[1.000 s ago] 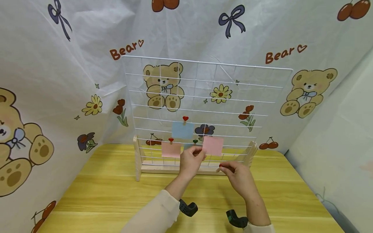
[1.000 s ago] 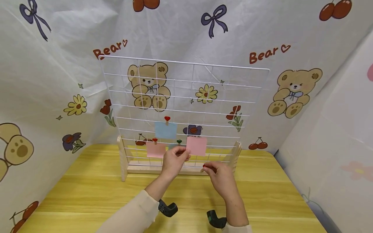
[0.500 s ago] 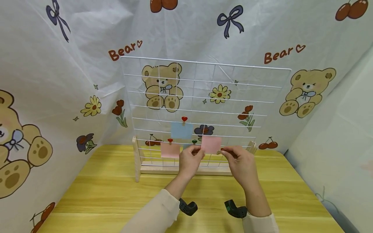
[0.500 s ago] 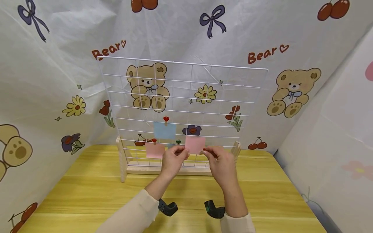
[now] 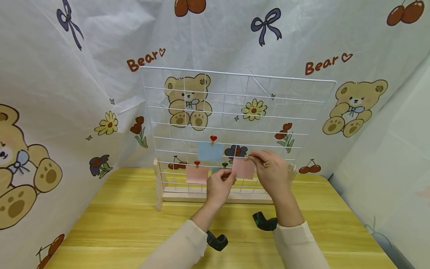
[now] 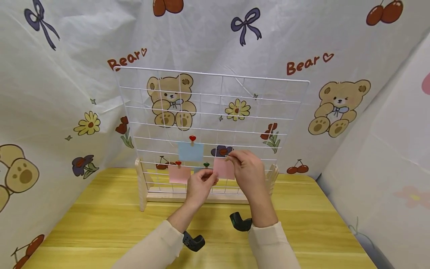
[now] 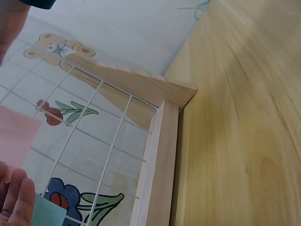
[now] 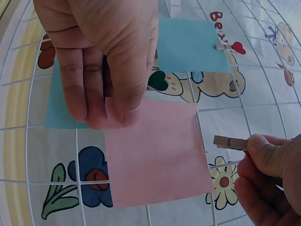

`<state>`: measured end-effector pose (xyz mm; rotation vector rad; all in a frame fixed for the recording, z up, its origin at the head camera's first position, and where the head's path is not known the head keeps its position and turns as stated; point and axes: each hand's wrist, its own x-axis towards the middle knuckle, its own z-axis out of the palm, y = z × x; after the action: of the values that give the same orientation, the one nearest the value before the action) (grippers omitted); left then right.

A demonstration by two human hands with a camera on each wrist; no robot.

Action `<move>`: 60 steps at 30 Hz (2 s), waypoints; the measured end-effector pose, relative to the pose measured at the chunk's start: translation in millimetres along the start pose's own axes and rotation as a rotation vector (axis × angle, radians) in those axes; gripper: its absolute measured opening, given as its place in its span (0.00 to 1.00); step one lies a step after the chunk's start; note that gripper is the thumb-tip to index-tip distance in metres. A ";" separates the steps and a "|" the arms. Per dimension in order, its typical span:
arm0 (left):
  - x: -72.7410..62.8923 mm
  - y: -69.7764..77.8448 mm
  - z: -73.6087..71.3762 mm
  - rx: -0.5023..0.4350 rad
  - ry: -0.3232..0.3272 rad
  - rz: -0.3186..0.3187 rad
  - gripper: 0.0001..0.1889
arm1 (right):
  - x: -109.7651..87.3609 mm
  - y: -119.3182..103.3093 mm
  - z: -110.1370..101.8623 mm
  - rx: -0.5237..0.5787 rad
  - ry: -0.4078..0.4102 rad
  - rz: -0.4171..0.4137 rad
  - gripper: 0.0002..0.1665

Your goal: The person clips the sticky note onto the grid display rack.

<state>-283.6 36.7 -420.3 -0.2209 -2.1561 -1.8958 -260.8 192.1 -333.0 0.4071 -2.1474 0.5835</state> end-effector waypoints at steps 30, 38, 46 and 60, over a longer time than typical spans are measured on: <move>-1.9 1.8 -0.8 -0.028 -0.002 -0.002 0.11 | 19.6 -19.5 3.3 -0.104 -0.247 0.071 0.07; -1.4 1.6 -1.0 0.006 0.000 0.006 0.11 | 20.2 -22.8 1.7 -0.127 -0.253 0.147 0.08; -2.6 0.5 -3.7 0.040 0.004 0.024 0.11 | 18.1 -22.8 0.0 -0.082 -0.226 0.173 0.09; -18.0 -12.8 -15.2 0.106 -0.018 0.008 0.10 | 0.1 -14.0 4.5 -0.080 -0.231 0.140 0.14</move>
<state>-268.6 21.0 -436.0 -0.2260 -2.2566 -1.7751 -257.1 177.9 -331.6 0.2924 -2.4268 0.5481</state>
